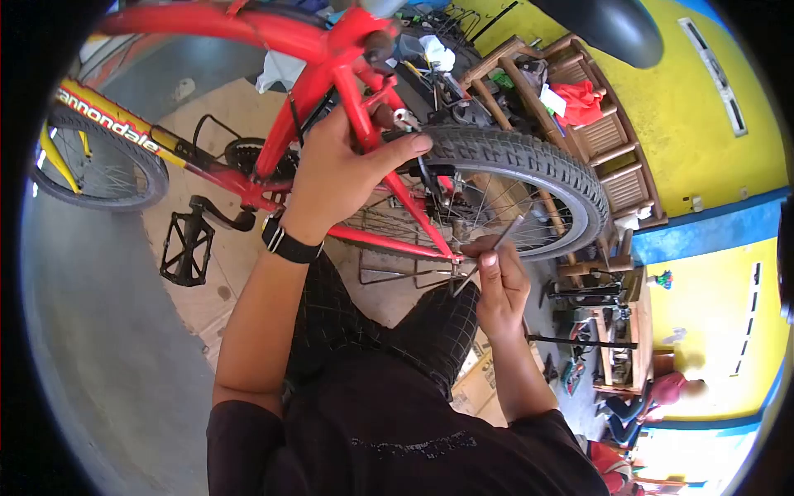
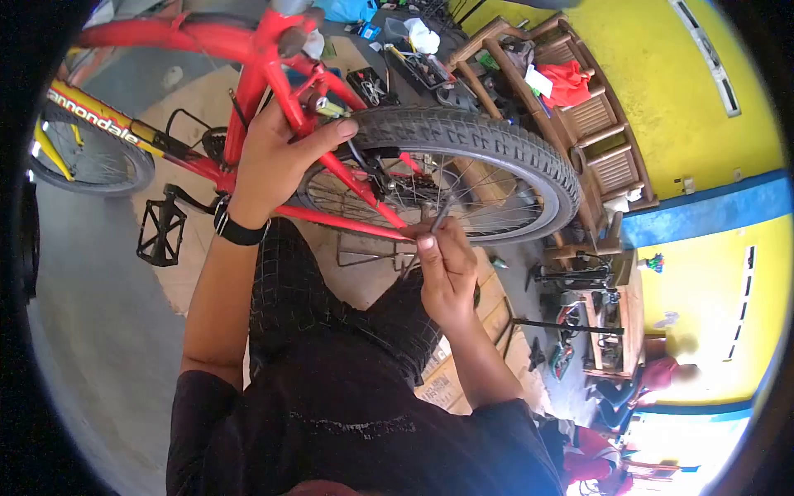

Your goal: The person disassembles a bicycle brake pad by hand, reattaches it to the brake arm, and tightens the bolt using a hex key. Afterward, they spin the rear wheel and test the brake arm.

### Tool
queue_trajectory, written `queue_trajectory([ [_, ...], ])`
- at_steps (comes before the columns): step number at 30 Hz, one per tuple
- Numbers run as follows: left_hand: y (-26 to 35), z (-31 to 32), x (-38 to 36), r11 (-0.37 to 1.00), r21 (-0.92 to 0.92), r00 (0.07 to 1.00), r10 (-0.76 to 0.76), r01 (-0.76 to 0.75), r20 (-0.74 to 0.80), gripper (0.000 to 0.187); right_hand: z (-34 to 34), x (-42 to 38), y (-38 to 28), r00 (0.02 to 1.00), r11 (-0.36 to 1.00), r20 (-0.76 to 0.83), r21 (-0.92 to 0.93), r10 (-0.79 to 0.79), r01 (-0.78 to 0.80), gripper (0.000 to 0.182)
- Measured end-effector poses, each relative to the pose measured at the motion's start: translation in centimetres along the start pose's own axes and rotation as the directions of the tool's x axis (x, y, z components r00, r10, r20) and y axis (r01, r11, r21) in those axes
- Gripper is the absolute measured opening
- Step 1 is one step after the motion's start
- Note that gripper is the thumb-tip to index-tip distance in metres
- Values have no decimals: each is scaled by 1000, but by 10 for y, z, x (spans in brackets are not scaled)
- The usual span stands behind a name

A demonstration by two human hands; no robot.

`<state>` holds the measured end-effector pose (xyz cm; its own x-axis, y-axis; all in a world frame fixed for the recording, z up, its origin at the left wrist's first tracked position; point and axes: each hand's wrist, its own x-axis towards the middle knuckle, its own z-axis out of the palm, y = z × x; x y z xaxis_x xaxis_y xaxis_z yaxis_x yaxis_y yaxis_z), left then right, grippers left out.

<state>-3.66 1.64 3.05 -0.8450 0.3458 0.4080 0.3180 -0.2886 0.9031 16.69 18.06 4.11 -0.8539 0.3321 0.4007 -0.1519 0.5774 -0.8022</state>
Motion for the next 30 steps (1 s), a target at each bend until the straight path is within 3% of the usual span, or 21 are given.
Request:
queue_trajectory([
  [1, 3, 1, 2, 999, -38, 1000, -16, 16, 12, 42, -2, 4, 6, 989, 988, -63, -77, -137, 133, 31],
  [2, 1, 1, -1, 995, -93, 999, -45, 46, 15, 42, -4, -2, 13, 993, 996, -107, 76, -42, 51, 25],
  [5, -4, 5, -1, 983, -178, 998, -54, 50, -22, 47, 10, 5, 14, 965, 934, -231, 302, -123, 192, 22],
  [8, 4, 8, -4, 969, -235, 996, -84, 76, -25, 56, 12, 14, 17, 964, 942, -172, 237, -201, 239, 18],
  [14, 12, 8, -6, 985, -139, 995, -103, 100, -16, 53, 19, 34, 13, 953, 947, -124, 131, -277, 292, 10],
  [17, 11, 10, -7, 986, -147, 997, -79, 74, -25, 51, 19, 39, 3, 962, 966, -131, 69, -238, 249, 9],
  [20, 7, 8, -6, 992, -110, 997, -72, 69, -28, 47, 16, 45, -7, 933, 937, -94, -85, -347, 339, 7],
  [24, 10, 7, -7, 992, -109, 997, -71, 69, -7, 41, 17, 61, -31, 950, 946, 5, -88, -314, 313, 7],
  [27, 15, 9, -7, 988, -132, 997, -74, 74, 1, 40, 20, 74, -38, 907, 889, 74, -182, -414, 420, 6],
  [30, 15, 10, -8, 984, -155, 996, -91, 89, -4, 44, 21, 75, -34, 941, 930, 42, -147, -335, 337, 13],
])
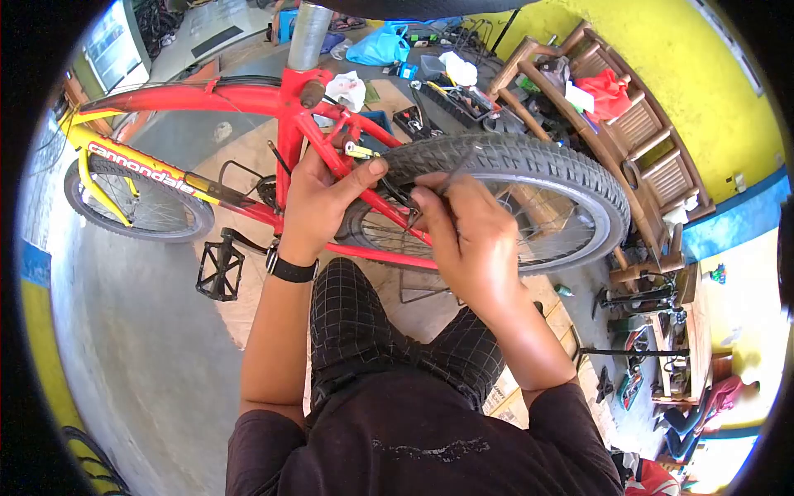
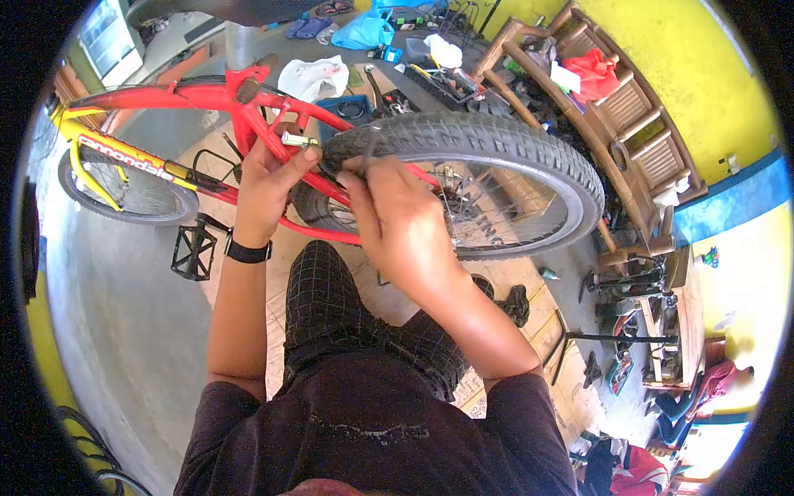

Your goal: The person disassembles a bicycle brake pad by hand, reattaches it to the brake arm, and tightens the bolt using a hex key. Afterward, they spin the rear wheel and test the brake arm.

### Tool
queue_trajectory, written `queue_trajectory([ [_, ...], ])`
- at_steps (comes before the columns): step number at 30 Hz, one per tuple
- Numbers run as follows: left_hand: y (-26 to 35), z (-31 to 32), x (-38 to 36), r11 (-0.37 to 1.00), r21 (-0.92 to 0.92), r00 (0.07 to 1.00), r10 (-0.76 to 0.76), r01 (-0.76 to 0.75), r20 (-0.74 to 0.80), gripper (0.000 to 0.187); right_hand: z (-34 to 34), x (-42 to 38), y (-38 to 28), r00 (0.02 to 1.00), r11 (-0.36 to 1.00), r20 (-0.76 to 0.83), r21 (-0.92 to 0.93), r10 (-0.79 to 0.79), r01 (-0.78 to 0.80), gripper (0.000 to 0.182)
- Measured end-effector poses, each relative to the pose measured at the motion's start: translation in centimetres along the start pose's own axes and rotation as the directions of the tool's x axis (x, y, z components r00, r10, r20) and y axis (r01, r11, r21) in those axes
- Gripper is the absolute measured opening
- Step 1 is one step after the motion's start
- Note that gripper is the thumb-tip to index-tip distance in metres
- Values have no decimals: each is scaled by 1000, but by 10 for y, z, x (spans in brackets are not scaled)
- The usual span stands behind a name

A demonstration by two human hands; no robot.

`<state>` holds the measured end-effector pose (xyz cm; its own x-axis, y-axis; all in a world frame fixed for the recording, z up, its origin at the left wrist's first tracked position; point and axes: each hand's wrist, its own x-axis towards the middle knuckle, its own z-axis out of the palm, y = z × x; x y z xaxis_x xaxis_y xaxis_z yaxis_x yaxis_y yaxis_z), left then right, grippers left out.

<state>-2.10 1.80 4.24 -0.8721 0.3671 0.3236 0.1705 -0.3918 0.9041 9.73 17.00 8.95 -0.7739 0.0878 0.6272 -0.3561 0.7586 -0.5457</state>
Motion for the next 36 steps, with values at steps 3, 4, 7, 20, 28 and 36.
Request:
queue_trajectory([
  [3, 0, -2, 0, 1000, -8, 999, -24, 24, -28, 47, 1, -7, 7, 982, 983, -25, -3, 185, -185, 29],
  [4, 1, -1, 0, 1000, -12, 999, -20, 20, -31, 49, 2, -10, 10, 964, 964, -32, -8, 265, -266, 35],
  [7, -1, -2, 0, 1000, -4, 1000, -1, 0, -22, 49, 12, -19, 20, 917, 915, -49, 102, 396, -390, 47],
  [20, -8, -8, -1, 999, 37, 1000, -25, 25, 2, 43, 37, -31, 41, 879, 794, -109, 492, 464, -358, 51],
  [28, -1, -5, 0, 997, 21, 997, -73, 74, -16, 42, 34, -38, 49, 889, 689, -66, 658, 453, -302, 50],
  [36, -3, -4, -2, 997, 23, 997, -73, 74, -22, 40, 32, -47, 59, 927, 719, -73, 654, 368, -234, 36],
])
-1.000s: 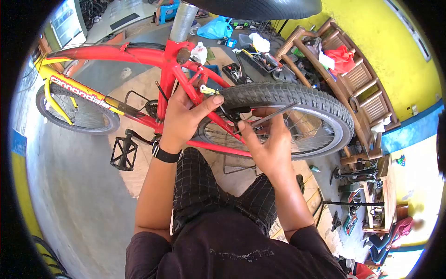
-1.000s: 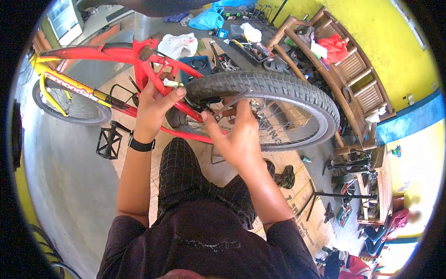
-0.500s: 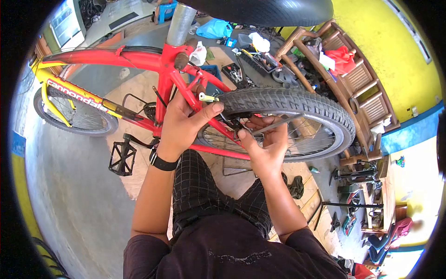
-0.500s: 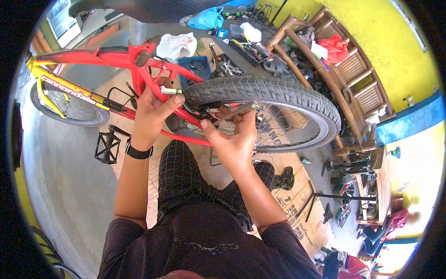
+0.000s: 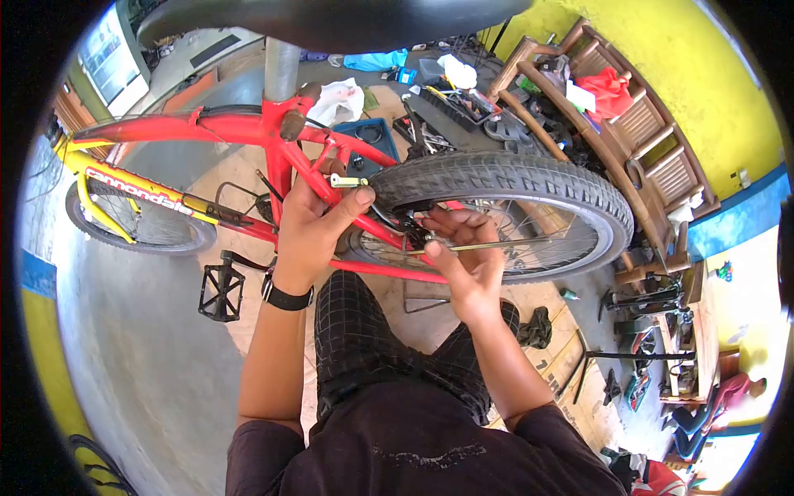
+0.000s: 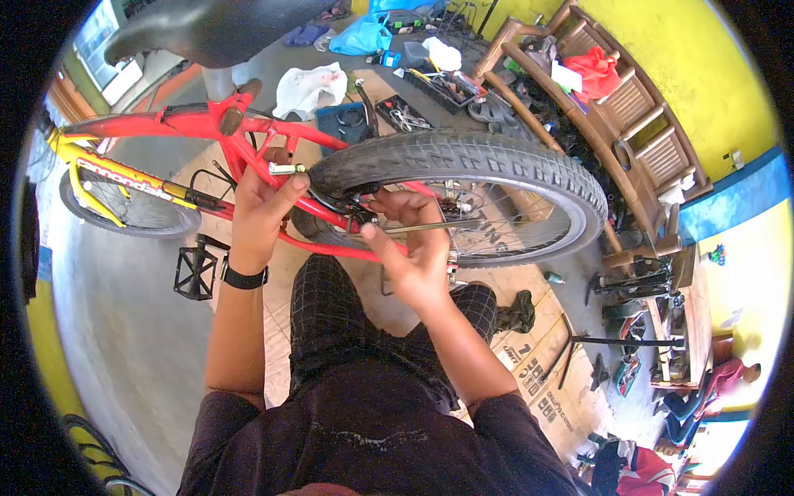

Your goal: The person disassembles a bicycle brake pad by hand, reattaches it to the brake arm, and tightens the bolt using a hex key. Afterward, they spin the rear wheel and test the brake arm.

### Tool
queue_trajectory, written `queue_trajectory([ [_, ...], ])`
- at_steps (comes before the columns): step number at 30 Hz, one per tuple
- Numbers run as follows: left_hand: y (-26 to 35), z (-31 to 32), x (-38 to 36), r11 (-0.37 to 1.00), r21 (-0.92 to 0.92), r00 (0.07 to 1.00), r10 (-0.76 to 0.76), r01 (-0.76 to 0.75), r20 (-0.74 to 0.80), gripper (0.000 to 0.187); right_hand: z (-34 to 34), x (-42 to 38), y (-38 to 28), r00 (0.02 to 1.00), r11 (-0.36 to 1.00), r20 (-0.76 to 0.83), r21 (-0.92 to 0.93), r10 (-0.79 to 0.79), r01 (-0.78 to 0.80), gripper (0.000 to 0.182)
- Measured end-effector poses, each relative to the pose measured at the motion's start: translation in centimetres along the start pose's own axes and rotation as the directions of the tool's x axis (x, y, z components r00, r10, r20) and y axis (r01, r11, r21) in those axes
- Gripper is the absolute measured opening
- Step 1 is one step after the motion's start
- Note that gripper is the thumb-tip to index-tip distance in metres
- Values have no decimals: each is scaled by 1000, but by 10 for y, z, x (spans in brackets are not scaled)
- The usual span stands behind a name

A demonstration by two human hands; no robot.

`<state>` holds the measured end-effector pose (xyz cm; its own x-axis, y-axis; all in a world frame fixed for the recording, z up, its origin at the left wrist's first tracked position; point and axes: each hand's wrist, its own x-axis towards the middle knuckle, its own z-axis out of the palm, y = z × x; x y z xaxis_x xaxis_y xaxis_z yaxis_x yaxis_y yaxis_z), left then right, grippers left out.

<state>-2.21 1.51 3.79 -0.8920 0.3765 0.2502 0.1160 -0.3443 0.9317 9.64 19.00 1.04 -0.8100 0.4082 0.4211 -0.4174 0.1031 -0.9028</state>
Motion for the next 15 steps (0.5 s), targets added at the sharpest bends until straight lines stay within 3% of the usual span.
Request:
queue_trajectory([
  [2, 5, 2, 0, 1000, -6, 1000, -27, 27, 0, 41, -1, -9, 0, 989, 934, 4, -330, -145, 138, 28],
  [5, 4, -1, -2, 1000, 7, 1000, -26, 27, -5, 42, -1, -26, -9, 1000, 992, -5, -121, 27, -27, 19],
  [6, 4, -4, -2, 999, 24, 1000, -24, 24, 13, 42, 5, -25, -19, 1000, 995, -18, -98, 18, -19, 19],
  [8, 2, -13, -3, 995, 52, 996, -91, 89, 22, 42, 8, -30, -34, 997, 989, 17, 119, 81, -83, 19],
  [10, 11, -2, -7, 992, 116, 999, -49, 50, -10, 45, 9, -39, -37, 991, 962, 60, 238, 121, -132, 17],
  [13, 20, 14, -14, 997, 75, 999, -5, 7, -33, 47, 0, -56, -30, 963, 994, 244, 40, -111, 105, 15],
  [14, 19, 14, -18, 987, 158, 995, 40, -25, -89, 46, -5, -62, -25, 933, 971, 304, -80, -192, 226, 15],
  [15, 19, 11, -22, 980, 197, 986, 10, 23, -165, 44, -4, -68, -15, 910, 965, 349, -53, -222, 256, 16],
])
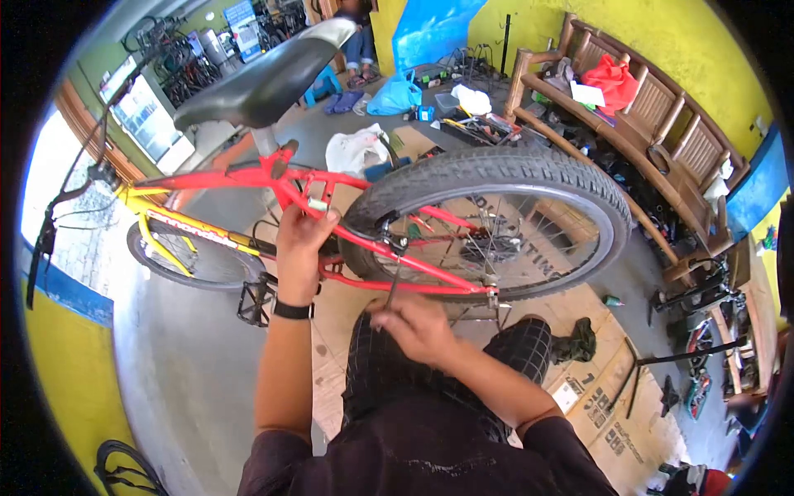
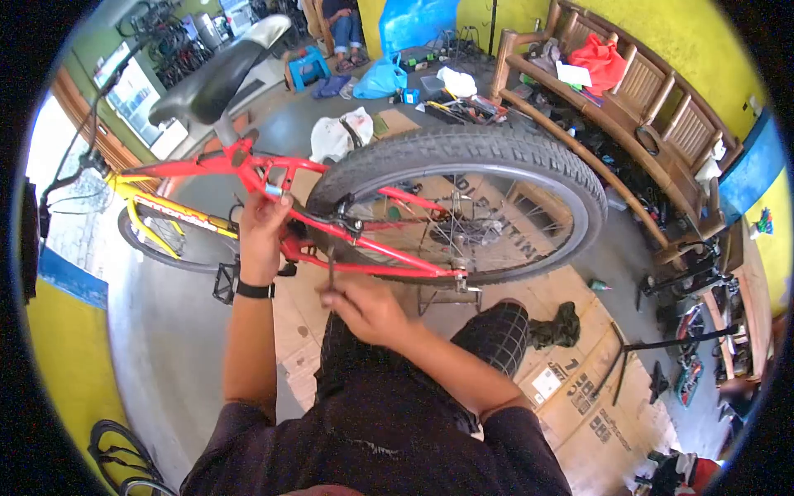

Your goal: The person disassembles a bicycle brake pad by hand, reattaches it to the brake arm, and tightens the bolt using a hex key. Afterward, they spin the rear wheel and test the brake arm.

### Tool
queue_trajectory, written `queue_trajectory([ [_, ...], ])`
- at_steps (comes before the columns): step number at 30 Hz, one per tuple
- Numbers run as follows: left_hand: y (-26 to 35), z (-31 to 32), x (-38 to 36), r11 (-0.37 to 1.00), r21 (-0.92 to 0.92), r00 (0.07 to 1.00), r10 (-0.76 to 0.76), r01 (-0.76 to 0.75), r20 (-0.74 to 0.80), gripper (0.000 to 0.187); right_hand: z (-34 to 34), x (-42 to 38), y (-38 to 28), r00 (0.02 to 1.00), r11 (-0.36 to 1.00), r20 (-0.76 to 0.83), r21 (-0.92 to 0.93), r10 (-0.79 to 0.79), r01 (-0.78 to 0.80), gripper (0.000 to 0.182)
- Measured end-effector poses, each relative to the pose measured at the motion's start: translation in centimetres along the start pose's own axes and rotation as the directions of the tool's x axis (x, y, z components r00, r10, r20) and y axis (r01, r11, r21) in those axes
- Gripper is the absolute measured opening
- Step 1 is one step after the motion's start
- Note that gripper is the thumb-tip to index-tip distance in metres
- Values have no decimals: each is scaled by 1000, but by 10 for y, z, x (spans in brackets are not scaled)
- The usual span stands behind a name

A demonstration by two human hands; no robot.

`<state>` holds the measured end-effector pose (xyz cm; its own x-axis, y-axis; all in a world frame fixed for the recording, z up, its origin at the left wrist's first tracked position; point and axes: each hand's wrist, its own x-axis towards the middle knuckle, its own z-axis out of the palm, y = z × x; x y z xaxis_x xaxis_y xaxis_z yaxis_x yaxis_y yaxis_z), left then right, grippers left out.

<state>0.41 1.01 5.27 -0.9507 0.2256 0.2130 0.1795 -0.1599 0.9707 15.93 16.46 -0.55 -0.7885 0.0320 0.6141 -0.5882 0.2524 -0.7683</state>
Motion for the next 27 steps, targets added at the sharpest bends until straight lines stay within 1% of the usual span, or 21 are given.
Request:
queue_trajectory([
  [2, -8, 3, -6, 983, 119, 970, 162, -142, -182, 43, 6, -17, 20, 994, 999, 99, 12, -38, 37, 17],
  [3, -15, 1, -6, 975, 92, 957, 215, -200, -195, 38, 13, -29, 34, 992, 998, 121, 55, -41, 34, 17],
  [6, -7, 14, -11, 969, -147, 979, 187, -197, -81, 28, 33, -60, 71, 985, 984, 170, 176, -23, -7, 18],
  [7, -2, 21, -14, 961, -214, 984, 163, -174, -67, 21, 37, -71, 78, 983, 976, 182, 215, 0, -40, 18],
  [8, -7, 16, -14, 967, -199, 987, 152, -158, -46, 20, 41, -83, 84, 980, 963, 199, 255, 30, -81, 18],
  [9, -9, 10, -14, 973, -185, 990, 138, -140, -26, 18, 44, -95, 90, 977, 964, 205, 238, 66, -115, 20],
  [10, -11, 6, -13, 979, -170, 993, 116, -115, -4, 17, 44, -102, 97, 964, 972, 239, 176, 113, -158, 21],
  [12, -15, 6, -14, 980, -147, 991, 127, -132, -45, 16, 44, -115, 95, 922, 964, 306, 46, 237, -263, 22],
  [14, -16, 7, -21, 980, -142, 988, 123, -136, -97, 18, 41, -104, 77, 888, 933, 330, 54, 319, -355, 22],
  [15, -19, 5, -26, 984, -93, 980, 136, -150, -144, 28, 37, -94, 70, 871, 921, 347, 48, 346, -386, 22],
  [17, -13, 7, -32, 982, 186, 981, 61, -26, -186, 36, 40, -91, 54, 835, 846, 265, 107, 483, -523, 22],
  [18, -20, 0, -34, 976, 211, 980, 86, -46, -182, 40, 41, -89, 45, 807, 803, 221, 133, 548, -581, 22],
  [19, -20, 0, -32, 970, 235, 978, 110, -67, -178, 45, 36, -84, 34, 803, 802, 203, 112, 559, -587, 22],
  [22, 21, 13, -30, 933, 348, 989, -48, 95, -141, 42, 9, -69, -19, 661, 653, 94, 110, 744, -750, 21],
  [23, 36, 18, -23, 934, 331, 988, -100, 135, -119, 37, -5, -64, -41, 597, 593, 62, 72, 800, -802, 18],
  [24, 44, 12, -18, 901, 403, 986, -159, 164, -46, 36, -18, -61, -61, 532, 528, 21, 96, 846, -844, 19],
  [26, 51, -11, -16, 817, 541, 954, -289, 202, 81, 33, -42, -60, -100, 388, 391, -48, 144, 920, -909, 20],
  [27, 76, -6, -5, 618, 766, 899, -419, 176, 131, 31, -55, -48, -122, 341, 356, -110, 199, 934, -913, 19],
])
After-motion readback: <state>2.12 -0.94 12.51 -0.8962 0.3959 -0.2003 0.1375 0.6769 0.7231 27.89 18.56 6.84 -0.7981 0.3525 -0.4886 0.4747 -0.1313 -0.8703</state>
